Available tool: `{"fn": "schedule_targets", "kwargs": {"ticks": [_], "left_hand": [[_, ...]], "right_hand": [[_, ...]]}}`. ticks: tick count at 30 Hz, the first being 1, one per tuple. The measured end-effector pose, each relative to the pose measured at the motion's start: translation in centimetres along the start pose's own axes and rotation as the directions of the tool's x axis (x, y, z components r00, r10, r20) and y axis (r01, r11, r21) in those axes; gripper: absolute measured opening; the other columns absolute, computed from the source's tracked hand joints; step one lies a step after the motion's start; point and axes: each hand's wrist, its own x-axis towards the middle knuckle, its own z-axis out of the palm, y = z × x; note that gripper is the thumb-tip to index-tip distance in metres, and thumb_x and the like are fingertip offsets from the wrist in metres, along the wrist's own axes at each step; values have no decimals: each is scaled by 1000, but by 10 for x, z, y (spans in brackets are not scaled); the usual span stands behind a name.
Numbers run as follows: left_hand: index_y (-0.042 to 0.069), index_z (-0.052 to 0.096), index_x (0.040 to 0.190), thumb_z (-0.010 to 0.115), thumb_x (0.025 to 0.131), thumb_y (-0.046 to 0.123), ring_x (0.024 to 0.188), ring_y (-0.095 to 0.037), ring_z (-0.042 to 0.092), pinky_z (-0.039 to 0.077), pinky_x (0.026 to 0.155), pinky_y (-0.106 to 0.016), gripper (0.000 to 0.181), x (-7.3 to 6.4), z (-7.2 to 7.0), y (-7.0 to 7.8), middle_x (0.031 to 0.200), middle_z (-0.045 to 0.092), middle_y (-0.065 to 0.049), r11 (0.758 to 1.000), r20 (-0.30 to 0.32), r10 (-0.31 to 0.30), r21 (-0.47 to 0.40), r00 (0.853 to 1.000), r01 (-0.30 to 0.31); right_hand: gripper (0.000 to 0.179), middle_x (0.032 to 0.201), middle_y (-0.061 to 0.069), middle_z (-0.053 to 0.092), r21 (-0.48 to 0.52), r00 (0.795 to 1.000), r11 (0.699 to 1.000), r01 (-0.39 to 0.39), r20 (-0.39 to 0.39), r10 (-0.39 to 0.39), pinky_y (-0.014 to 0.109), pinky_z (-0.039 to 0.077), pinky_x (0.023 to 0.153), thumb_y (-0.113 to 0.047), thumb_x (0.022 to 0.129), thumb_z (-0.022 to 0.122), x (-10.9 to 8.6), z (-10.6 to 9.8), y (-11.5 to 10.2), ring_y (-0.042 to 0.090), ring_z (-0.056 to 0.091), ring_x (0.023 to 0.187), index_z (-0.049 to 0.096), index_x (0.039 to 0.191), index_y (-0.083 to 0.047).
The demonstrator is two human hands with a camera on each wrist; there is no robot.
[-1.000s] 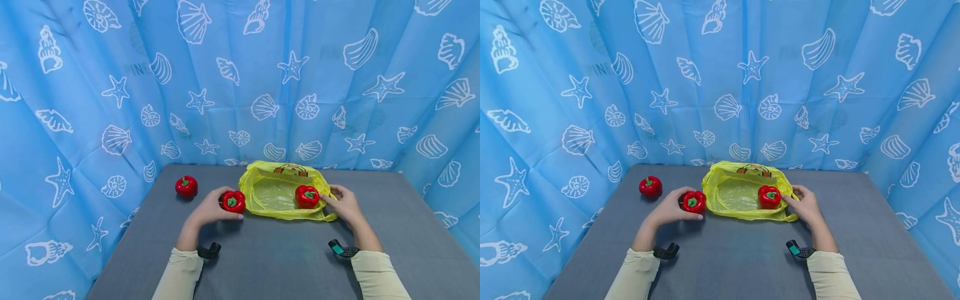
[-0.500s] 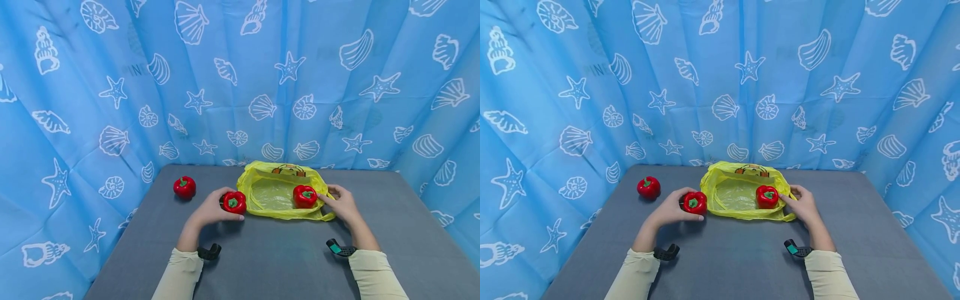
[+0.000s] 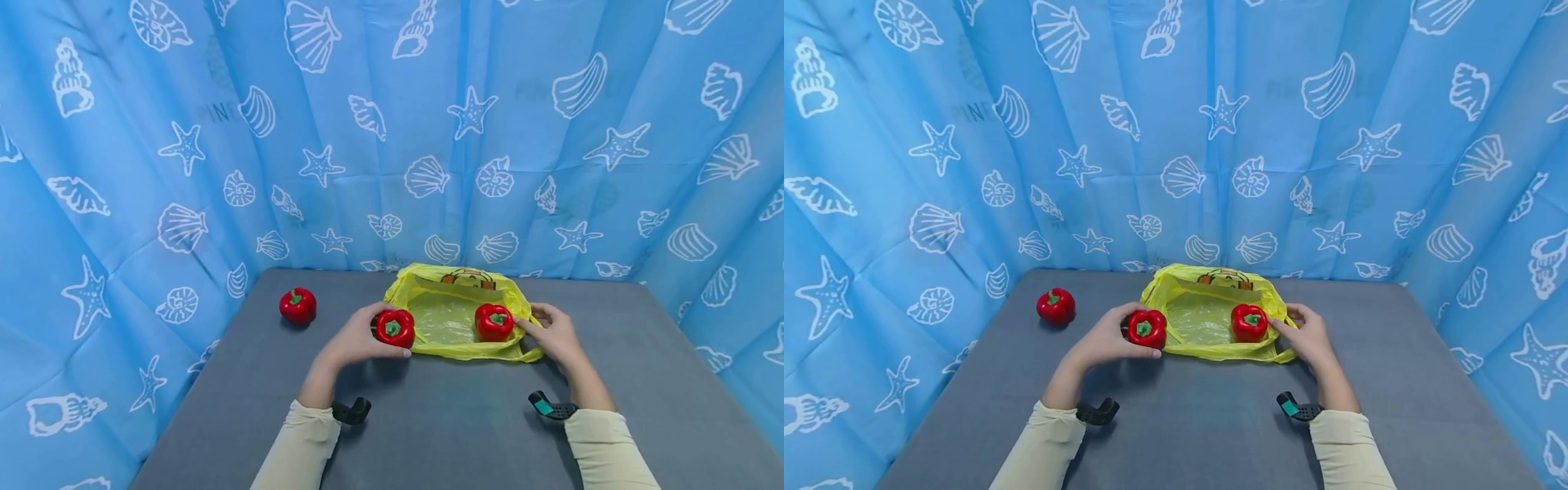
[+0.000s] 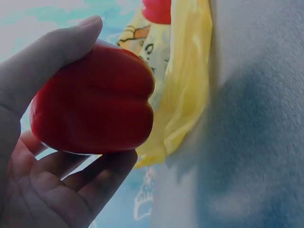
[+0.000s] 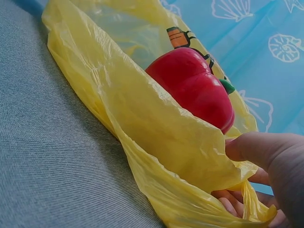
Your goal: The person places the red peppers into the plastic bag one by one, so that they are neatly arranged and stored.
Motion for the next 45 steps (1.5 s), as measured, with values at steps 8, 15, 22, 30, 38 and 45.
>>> {"fn": "schedule_targets", "kwargs": {"ticks": [8, 15, 22, 30, 38, 45], "left_hand": [[26, 58, 141, 97, 74, 36, 128, -18, 58, 64, 88, -38, 79, 12, 7, 12, 135, 64, 7, 998, 11, 50, -29, 999, -50], [25, 59, 140, 96, 76, 36, 126, -17, 60, 63, 89, -35, 75, 29, 20, 22, 134, 65, 7, 993, 39, 102, -64, 994, -99], [24, 60, 137, 95, 77, 38, 120, -14, 63, 63, 85, -29, 70, 48, 39, 34, 129, 66, 7, 984, 66, 158, -91, 985, -151], [23, 60, 137, 95, 77, 38, 113, -8, 65, 62, 84, -26, 71, 68, 60, 41, 127, 69, 8, 985, 53, 148, -99, 988, -142], [20, 60, 137, 95, 77, 33, 119, -19, 67, 62, 86, -27, 70, 84, 77, 39, 128, 69, 6, 988, 47, 99, -126, 994, -92], [18, 58, 137, 96, 76, 34, 123, -26, 67, 62, 87, -31, 73, 91, 88, 36, 133, 68, -4, 995, 5, 33, -97, 999, -32]], "right_hand": [[77, 152, 32, 50, -3, 1000, 1000, 16, -1, -16, 56, 53, 111, -46, 104, 67, 2, 0, 0, 49, 53, 141, 43, 156, 5], [75, 152, 33, 50, -8, 1000, 1000, 11, -3, -11, 55, 54, 110, -44, 104, 66, 1, 0, -3, 49, 53, 141, 43, 156, 6], [76, 151, 31, 51, -5, 1000, 1000, 17, -7, -17, 49, 56, 108, -46, 103, 68, 2, 0, -5, 48, 53, 142, 45, 155, 4], [74, 151, 32, 51, 0, 1000, 1000, 17, -3, -17, 55, 52, 112, -44, 104, 68, 1, 1, -5, 49, 53, 142, 45, 155, 4], [74, 152, 32, 51, 24, 1000, 999, 24, 13, -24, 17, 55, 88, -43, 103, 69, 0, 1, -4, 48, 54, 141, 44, 156, 4], [75, 153, 32, 50, 9, 1000, 1000, 10, 9, -10, 30, 59, 97, -44, 104, 68, 0, 0, -4, 49, 52, 143, 44, 156, 4]]}}
